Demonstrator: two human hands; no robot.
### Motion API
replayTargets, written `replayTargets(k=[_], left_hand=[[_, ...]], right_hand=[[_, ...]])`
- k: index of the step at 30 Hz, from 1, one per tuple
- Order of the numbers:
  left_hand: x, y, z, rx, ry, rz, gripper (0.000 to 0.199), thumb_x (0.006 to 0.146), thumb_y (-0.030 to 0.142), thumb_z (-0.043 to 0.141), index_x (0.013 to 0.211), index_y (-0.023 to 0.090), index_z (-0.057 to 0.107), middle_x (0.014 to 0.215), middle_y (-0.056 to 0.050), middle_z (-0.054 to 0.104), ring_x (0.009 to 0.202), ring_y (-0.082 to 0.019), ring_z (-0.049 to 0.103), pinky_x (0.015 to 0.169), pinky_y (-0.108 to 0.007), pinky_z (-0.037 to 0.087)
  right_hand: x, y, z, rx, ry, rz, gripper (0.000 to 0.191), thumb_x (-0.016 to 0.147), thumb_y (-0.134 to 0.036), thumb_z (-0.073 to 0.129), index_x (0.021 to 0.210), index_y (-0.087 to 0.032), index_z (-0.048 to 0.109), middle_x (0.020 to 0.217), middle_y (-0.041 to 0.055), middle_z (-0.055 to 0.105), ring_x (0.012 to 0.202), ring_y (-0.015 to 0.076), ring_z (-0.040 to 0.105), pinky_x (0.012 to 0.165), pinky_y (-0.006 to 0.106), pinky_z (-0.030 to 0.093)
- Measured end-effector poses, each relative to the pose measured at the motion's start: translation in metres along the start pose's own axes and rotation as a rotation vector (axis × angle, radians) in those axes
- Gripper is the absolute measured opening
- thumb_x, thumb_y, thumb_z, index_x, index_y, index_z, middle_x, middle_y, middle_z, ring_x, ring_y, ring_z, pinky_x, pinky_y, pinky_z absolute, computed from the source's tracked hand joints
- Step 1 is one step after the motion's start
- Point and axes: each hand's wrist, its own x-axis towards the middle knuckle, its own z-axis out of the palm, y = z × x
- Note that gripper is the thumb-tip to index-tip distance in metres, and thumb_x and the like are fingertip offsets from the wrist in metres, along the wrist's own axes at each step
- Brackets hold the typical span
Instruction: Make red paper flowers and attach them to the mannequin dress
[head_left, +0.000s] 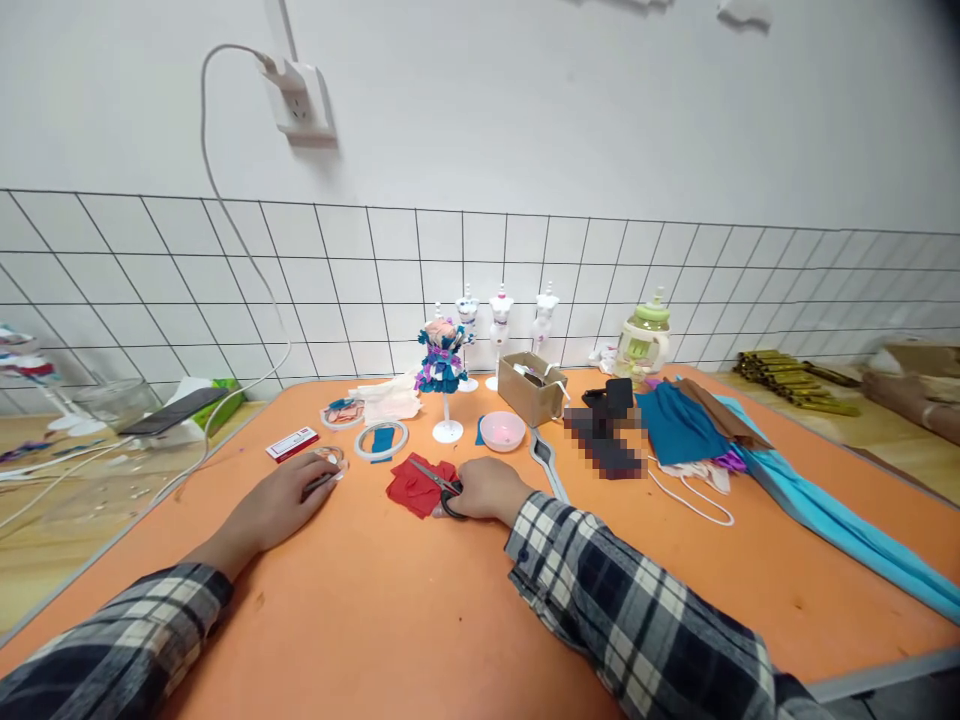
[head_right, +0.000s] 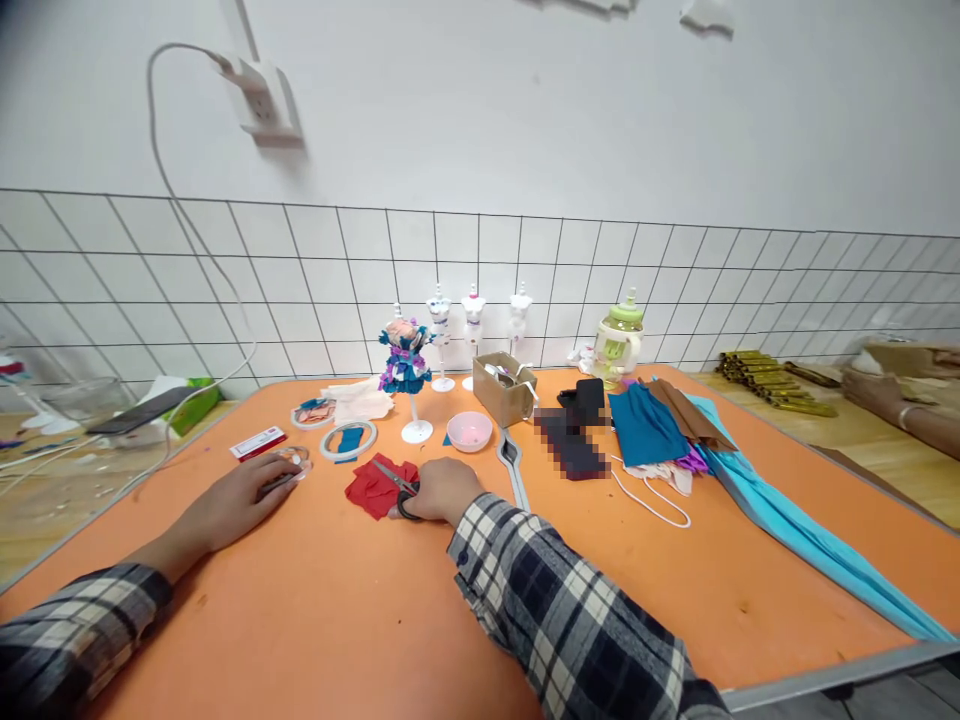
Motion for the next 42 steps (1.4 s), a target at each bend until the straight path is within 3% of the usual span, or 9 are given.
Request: replayTargets(k=[16,22,29,37,42], left_hand=[[0.002,-0.002,0.001,-0.028,-0.024,0.02,0.041,0.095,0.052,0.043,0.11,0.023,0.067,0.125,-0.009,0.067,0.12,-0.028,0.058,0.103,-0.038,0.045],[0.003,0.0,-0.001,-0.064,-0.038,0.066,0.031,0.094,0.048,0.045,0.092,0.022,0.063,0.118,-0.007,0.067,0.111,-0.024,0.062,0.094,-0.032,0.049],[0.005,0.005,-0.004,-0.125,-0.052,0.111,0.036,0.094,0.046,0.044,0.076,0.022,0.061,0.106,-0.008,0.066,0.1,-0.023,0.062,0.089,-0.032,0.05],[0.005,0.003,-0.001,-0.141,-0.069,0.135,0.033,0.097,0.044,0.04,0.081,0.022,0.06,0.104,-0.009,0.066,0.097,-0.024,0.062,0.085,-0.036,0.051],[-0.011,-0.006,-0.012,-0.198,-0.153,0.215,0.028,0.098,0.045,0.042,0.093,0.023,0.059,0.114,-0.009,0.067,0.11,-0.025,0.061,0.093,-0.036,0.052]], right_hand=[[-0.008,-0.003,0.001,0.015,0.038,0.028,0.063,0.071,-0.074,0.06,0.101,-0.019,0.072,0.104,0.0131,0.074,0.095,0.0299,0.069,0.067,0.032,0.05],[-0.012,-0.002,0.004,0.001,0.069,0.025,0.06,0.074,-0.075,0.056,0.096,-0.022,0.072,0.098,0.0098,0.074,0.091,0.0266,0.069,0.065,0.029,0.046],[-0.01,0.003,0.007,0.006,0.078,0.024,0.055,0.076,-0.073,0.058,0.091,-0.021,0.069,0.094,0.008,0.073,0.086,0.0237,0.067,0.057,0.027,0.034],[-0.006,0.01,0.003,0.055,0.021,-0.01,0.05,0.07,-0.07,0.068,0.08,-0.021,0.064,0.075,-0.0003,0.066,0.067,0.0152,0.057,0.052,0.026,0.024],[-0.002,0.01,-0.002,0.108,-0.025,-0.009,0.049,0.071,-0.07,0.067,0.075,-0.021,0.063,0.068,-0.0019,0.061,0.062,0.0141,0.052,0.052,0.026,0.024]])
